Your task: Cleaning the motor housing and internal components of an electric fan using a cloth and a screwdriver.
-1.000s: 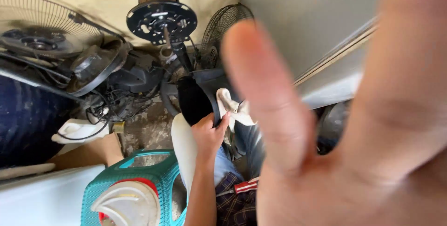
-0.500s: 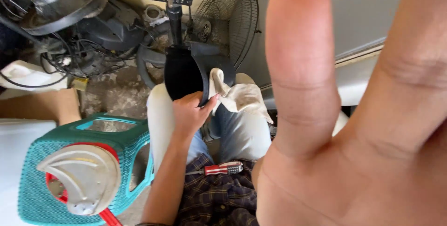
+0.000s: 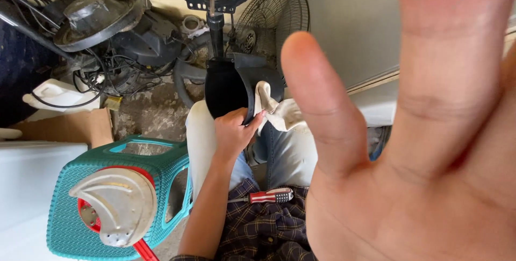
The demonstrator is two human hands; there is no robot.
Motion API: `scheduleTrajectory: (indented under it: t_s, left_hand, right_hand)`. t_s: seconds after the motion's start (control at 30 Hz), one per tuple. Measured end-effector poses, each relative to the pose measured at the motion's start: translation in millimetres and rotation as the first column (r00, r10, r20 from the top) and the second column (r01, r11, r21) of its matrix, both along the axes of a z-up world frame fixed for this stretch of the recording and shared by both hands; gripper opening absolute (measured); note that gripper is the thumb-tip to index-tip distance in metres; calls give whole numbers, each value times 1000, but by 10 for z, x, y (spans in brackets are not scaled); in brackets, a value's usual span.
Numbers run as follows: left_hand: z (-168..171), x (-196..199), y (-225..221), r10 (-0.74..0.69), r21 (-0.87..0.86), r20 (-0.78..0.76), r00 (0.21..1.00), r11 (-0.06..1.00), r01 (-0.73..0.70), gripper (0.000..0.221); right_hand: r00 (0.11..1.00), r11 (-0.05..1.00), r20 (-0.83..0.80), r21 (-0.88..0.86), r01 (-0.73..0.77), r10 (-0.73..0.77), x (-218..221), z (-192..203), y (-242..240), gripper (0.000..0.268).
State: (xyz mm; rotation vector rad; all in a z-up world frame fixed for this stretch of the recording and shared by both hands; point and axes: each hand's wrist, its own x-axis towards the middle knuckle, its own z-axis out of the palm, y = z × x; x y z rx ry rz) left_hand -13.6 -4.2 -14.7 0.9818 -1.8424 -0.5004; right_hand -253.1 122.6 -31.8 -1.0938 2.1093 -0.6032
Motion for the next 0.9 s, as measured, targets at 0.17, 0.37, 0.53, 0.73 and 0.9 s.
scheduleTrajectory:
  t_s: [0.17, 0.37, 0.53, 0.73, 0.9]
  left_hand:
    - [-75, 28, -19, -44, -19, 118, 992, 999, 46, 57]
    - [-15, -8, -9, 25, -14, 27, 999, 1000, -24, 55]
    - [-44, -4, -20, 11, -39, 15, 1000, 999, -11, 53]
    - [-61, -13, -17, 9, -45, 19, 1000, 999, -9, 54]
    - [13, 13, -7, -27, -9, 12, 1000, 1000, 28, 51]
  right_hand:
    - [994, 1000, -107, 21, 18, -16, -48, -3, -114, 16]
    - [985, 996, -174, 90, 25, -9, 106, -67, -112, 13]
    - [972, 988, -233, 150, 34, 2, 232, -128, -121, 10]
    - [943, 976, -333, 205, 77, -4, 206, -129, -162, 9]
    - [907, 950, -420, 271, 157, -30, 1643, 2621, 420, 8]
